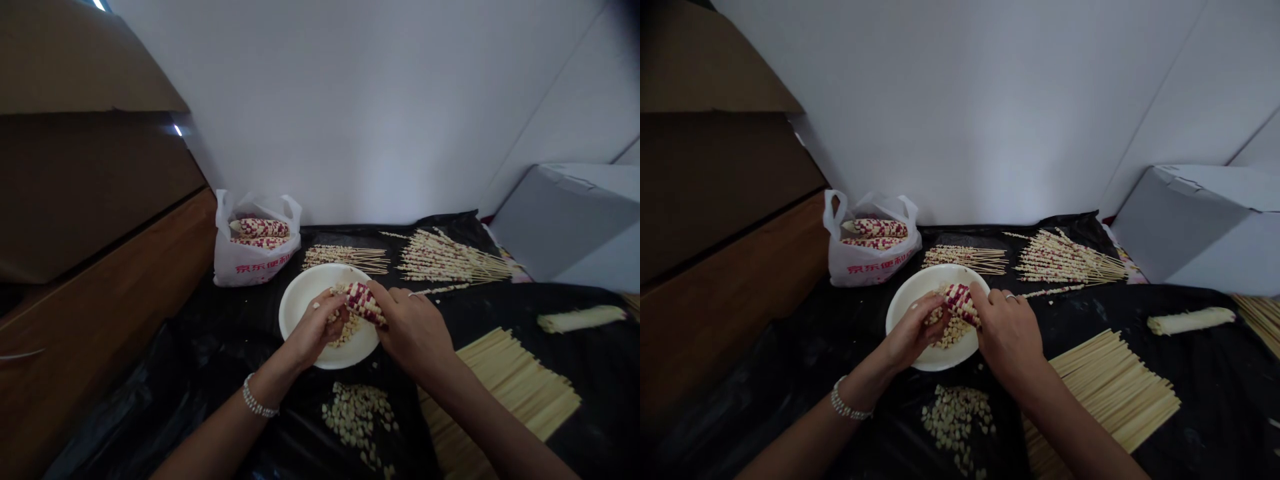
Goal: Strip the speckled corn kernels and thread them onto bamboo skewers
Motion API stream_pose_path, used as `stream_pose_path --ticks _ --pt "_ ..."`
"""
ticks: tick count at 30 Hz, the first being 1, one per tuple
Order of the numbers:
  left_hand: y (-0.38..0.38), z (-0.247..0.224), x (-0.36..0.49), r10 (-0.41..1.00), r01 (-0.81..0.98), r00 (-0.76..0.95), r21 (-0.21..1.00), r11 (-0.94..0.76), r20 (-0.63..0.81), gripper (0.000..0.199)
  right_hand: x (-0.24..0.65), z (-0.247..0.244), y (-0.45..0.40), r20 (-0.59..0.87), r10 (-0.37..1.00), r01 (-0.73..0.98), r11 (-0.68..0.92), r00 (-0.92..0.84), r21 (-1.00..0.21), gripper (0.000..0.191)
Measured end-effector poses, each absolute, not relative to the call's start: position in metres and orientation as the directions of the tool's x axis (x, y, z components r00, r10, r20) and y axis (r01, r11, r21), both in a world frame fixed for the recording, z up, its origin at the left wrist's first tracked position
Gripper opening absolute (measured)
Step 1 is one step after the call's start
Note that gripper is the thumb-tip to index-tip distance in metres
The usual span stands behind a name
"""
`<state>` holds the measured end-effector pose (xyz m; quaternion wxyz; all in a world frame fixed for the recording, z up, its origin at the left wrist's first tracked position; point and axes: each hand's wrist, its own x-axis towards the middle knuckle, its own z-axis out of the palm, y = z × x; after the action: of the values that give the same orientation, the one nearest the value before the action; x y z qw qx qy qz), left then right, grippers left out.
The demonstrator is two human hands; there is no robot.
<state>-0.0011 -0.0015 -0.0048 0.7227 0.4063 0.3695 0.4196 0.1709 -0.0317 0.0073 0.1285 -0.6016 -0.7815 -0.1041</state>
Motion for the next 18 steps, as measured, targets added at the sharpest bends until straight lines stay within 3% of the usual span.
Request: stream_pose_path --ticks 5,11,18 --pt "-0.003 -0.010 0.006 0.933 -0.181 0.317 0.955 0.235 -0.170 0.031 0.167 0.011 -0.035 0.299 0.920 0.967 0.250 -0.254 0.052 0.048" --pt "-0.004 -0.019 0.008 0.989 -0.071 0.139 0.995 0.066 -0.056 0.030 0.165 0.011 -0.037 0.290 0.920 0.962 0.272 -0.262 0.006 0.052" --pt "-0.003 -0.016 0.002 0.952 -0.200 0.281 0.963 0.178 -0.118 0.035 0.166 0.011 -0.034 0.320 0.913 0.964 0.267 -0.252 -0.005 0.053"
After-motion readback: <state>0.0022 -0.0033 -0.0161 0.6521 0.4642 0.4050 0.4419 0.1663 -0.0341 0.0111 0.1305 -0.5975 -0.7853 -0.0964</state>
